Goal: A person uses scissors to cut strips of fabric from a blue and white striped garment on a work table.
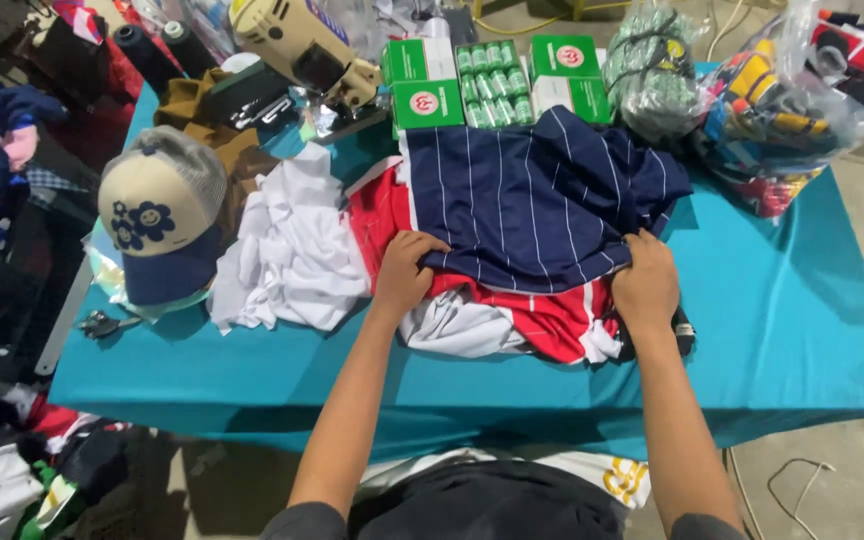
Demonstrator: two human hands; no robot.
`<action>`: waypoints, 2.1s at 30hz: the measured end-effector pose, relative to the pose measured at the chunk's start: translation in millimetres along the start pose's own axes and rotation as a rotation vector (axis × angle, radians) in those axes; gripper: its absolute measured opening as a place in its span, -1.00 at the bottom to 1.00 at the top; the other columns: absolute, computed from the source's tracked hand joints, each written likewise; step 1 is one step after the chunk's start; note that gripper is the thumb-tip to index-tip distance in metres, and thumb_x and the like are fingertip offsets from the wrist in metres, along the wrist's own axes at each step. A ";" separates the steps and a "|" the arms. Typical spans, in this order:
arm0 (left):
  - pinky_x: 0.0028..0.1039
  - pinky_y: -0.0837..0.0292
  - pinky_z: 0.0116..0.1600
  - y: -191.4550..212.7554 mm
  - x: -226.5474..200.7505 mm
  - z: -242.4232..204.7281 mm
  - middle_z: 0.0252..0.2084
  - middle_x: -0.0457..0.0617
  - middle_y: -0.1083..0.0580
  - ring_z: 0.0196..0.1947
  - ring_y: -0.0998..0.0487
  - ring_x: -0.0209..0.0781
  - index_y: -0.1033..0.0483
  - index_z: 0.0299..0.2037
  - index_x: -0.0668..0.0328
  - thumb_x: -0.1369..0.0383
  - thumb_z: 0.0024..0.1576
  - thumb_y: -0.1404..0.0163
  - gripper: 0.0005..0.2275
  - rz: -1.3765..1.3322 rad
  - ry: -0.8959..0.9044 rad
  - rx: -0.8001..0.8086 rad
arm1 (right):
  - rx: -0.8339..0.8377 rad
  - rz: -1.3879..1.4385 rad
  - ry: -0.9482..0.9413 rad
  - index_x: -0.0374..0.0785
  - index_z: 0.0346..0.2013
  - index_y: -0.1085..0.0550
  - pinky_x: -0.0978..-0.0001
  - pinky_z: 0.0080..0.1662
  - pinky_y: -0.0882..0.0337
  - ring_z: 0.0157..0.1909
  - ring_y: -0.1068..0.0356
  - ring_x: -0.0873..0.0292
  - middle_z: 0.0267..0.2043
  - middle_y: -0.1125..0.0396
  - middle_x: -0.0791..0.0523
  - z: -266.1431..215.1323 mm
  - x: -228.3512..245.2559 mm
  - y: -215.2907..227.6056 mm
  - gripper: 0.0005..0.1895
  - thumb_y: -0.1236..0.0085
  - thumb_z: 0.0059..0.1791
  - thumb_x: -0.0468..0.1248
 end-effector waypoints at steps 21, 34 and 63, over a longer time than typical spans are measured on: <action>-0.29 -0.28 0.33 26.9 -50.7 23.2 0.14 0.09 -0.49 0.22 -0.45 -0.08 -0.52 0.05 0.18 0.41 0.10 -0.10 -0.71 -0.671 0.085 0.054 | -0.057 0.331 -0.225 -0.31 0.19 -0.48 -0.16 0.25 -0.31 0.29 -0.24 -0.37 0.25 -0.23 -0.20 20.2 17.2 61.5 -0.41 0.25 -0.06 -0.65; -0.12 -0.41 -0.12 23.3 -49.1 15.2 -0.10 0.04 -0.53 -0.08 -0.56 0.07 -0.40 0.06 0.14 0.01 0.20 0.05 -0.59 0.133 0.798 0.080 | 0.378 -0.326 -0.505 -0.09 0.26 -0.44 -0.07 -0.03 -0.37 0.10 -0.23 -0.19 0.03 -0.32 -0.06 -59.0 16.2 61.5 -0.46 -0.11 0.01 -0.02; -0.23 -0.42 0.23 -3.2 -57.1 93.4 0.09 0.09 -0.54 0.09 -0.53 -0.04 -0.47 0.19 0.19 0.14 0.16 -0.01 -0.56 -1.467 0.982 -0.197 | 0.980 1.030 -1.041 -0.02 0.57 0.03 -0.09 -0.20 -0.42 -0.18 -0.45 -0.29 -0.16 -0.44 -0.36 2.0 10.2 92.2 0.01 -0.10 -0.17 -0.27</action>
Point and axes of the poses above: each hand's wrist, its own z-axis towards the middle knuckle, its own y-axis out of the back of the hand, x = y × z, the point moved 6 cm from there along z, towards the middle knuckle
